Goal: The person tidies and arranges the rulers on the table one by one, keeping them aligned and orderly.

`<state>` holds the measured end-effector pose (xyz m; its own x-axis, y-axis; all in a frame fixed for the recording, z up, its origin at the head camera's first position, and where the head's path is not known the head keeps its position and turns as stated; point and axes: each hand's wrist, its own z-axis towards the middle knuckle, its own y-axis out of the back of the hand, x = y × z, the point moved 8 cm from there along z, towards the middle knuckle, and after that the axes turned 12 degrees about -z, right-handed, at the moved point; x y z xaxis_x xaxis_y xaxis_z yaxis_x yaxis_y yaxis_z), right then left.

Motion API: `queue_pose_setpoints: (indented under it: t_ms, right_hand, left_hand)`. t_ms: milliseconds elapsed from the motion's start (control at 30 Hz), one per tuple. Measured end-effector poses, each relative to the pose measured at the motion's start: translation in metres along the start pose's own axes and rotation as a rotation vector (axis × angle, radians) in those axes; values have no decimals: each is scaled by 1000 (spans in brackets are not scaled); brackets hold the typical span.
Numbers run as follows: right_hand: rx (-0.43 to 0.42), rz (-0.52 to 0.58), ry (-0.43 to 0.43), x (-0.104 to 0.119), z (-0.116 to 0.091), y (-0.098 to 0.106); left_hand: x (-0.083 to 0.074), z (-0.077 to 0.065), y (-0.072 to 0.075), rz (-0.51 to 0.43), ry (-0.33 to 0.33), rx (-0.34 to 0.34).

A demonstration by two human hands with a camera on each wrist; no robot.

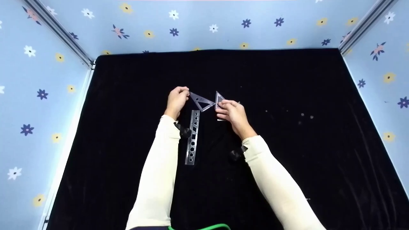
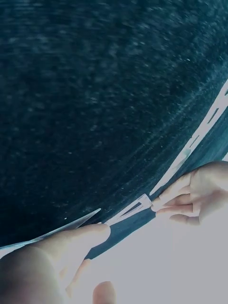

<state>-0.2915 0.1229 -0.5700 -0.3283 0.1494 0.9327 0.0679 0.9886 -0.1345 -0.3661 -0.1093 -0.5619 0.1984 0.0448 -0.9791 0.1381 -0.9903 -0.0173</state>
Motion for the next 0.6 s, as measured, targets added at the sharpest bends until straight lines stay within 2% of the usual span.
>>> queue_pose_setpoints:
  t_ms: [200,600]
  right_hand:
    - [17,-102,20,-1,0,-2]
    - [55,-213,124,0,1,-8]
  left_hand:
    - [0,-2,2,72,1,-11]
    - [0,-2,1,84,-27,-6]
